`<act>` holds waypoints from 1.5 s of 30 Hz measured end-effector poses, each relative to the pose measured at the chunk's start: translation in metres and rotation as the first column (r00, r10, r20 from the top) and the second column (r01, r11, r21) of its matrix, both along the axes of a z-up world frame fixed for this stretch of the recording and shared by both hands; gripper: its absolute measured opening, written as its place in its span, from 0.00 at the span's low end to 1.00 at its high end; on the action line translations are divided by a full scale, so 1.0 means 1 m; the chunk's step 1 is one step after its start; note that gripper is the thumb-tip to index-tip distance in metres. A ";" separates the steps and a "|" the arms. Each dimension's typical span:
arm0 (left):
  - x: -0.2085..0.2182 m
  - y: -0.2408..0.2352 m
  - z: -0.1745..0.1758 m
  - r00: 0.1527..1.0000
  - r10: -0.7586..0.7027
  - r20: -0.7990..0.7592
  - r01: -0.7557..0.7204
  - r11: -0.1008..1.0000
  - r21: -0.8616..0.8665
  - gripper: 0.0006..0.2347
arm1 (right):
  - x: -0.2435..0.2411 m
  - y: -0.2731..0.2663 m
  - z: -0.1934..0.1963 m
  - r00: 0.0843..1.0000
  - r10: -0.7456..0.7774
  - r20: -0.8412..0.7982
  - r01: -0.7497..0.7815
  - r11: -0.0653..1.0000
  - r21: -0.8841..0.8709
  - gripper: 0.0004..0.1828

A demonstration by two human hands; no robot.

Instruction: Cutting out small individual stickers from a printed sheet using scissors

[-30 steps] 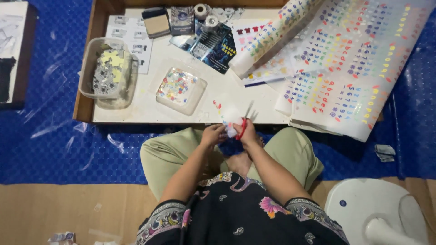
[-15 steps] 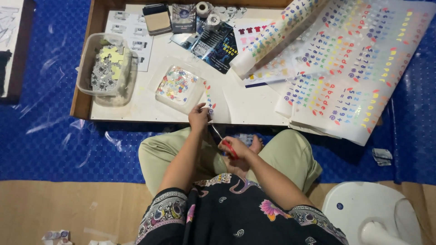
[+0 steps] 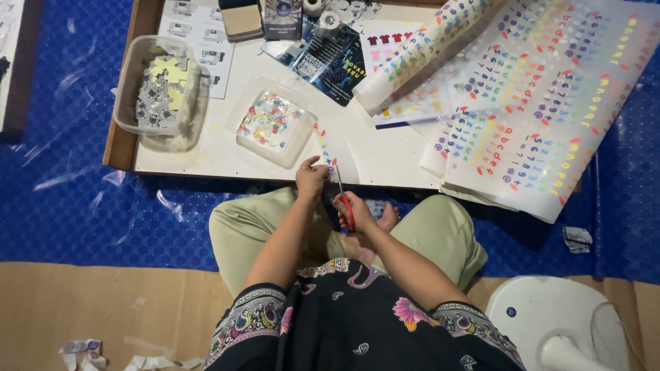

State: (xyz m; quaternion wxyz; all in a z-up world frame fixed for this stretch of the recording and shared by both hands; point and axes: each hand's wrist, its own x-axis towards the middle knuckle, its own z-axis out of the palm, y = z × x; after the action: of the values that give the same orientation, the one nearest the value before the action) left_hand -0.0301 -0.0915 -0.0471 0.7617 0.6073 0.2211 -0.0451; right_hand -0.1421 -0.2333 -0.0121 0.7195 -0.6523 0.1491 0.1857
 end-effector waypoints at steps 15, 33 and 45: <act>-0.006 0.009 0.020 1.000 -0.026 -0.001 0.026 0.999 0.044 0.23 | -0.002 0.002 0.016 0.999 -0.033 0.041 0.032 0.999 0.013 0.21; -0.013 0.008 0.020 0.999 -0.047 0.008 0.045 0.974 0.221 0.21 | -0.002 0.006 0.043 0.996 -0.063 0.063 0.068 0.994 -0.089 0.15; -0.023 0.003 0.038 0.984 -0.180 0.013 0.163 0.920 0.357 0.19 | 0.002 -0.001 0.035 0.996 -0.059 0.068 0.066 0.993 -0.103 0.13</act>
State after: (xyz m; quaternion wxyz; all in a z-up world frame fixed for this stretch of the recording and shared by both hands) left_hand -0.0533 -0.0882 -0.0089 0.6378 0.7525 0.1542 -0.0572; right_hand -0.1401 -0.2347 0.0230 0.6943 -0.6898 0.1555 0.1337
